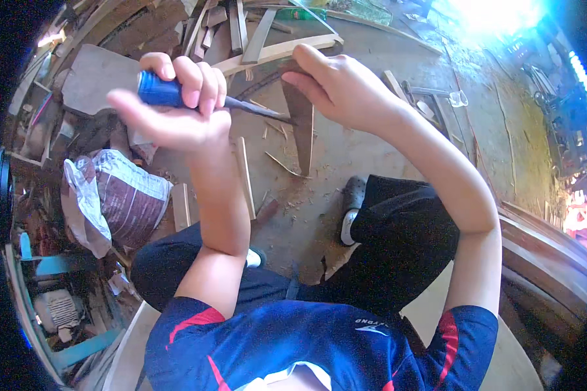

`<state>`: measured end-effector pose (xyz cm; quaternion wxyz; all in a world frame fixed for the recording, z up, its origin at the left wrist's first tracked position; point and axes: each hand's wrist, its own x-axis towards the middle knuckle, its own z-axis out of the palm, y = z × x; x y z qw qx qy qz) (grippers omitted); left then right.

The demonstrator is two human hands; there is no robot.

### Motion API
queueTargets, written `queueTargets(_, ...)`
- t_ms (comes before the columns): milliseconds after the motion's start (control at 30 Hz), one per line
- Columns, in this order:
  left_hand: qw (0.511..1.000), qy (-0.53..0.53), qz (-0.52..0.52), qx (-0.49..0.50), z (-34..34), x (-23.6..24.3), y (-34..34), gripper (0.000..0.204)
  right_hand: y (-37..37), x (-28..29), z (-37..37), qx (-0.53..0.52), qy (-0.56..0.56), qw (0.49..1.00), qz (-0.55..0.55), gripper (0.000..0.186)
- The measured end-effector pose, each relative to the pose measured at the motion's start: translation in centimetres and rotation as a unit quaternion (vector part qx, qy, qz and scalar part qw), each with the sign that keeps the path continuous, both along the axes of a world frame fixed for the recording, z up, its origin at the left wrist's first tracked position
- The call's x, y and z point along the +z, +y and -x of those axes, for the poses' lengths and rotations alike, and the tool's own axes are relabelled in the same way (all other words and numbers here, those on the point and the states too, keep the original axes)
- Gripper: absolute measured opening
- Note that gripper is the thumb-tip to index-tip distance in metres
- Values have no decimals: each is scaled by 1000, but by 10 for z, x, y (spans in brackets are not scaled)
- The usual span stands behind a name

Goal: Using a chisel and a wooden block to carve a joint into a piece of wood while sitting on the floor.

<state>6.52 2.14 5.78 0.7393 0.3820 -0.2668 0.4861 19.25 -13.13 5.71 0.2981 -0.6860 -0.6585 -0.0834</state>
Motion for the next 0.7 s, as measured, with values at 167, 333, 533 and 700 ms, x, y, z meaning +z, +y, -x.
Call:
queueTargets(167,999,29,7,-31,0,3,0,58,-6,-2,-4,17,17,999,25,14)
queueTargets(333,995,62,8,-76,-8,-6,1,54,-13,-5,-14,-14,61,997,36,11)
queueTargets(533,987,115,-73,-83,-17,4,-6,53,-16,-3,-10,29,56,998,19,12)
queueTargets(700,987,62,-67,-131,-14,23,-9,53,-16,-3,-20,49,70,996,15,13)
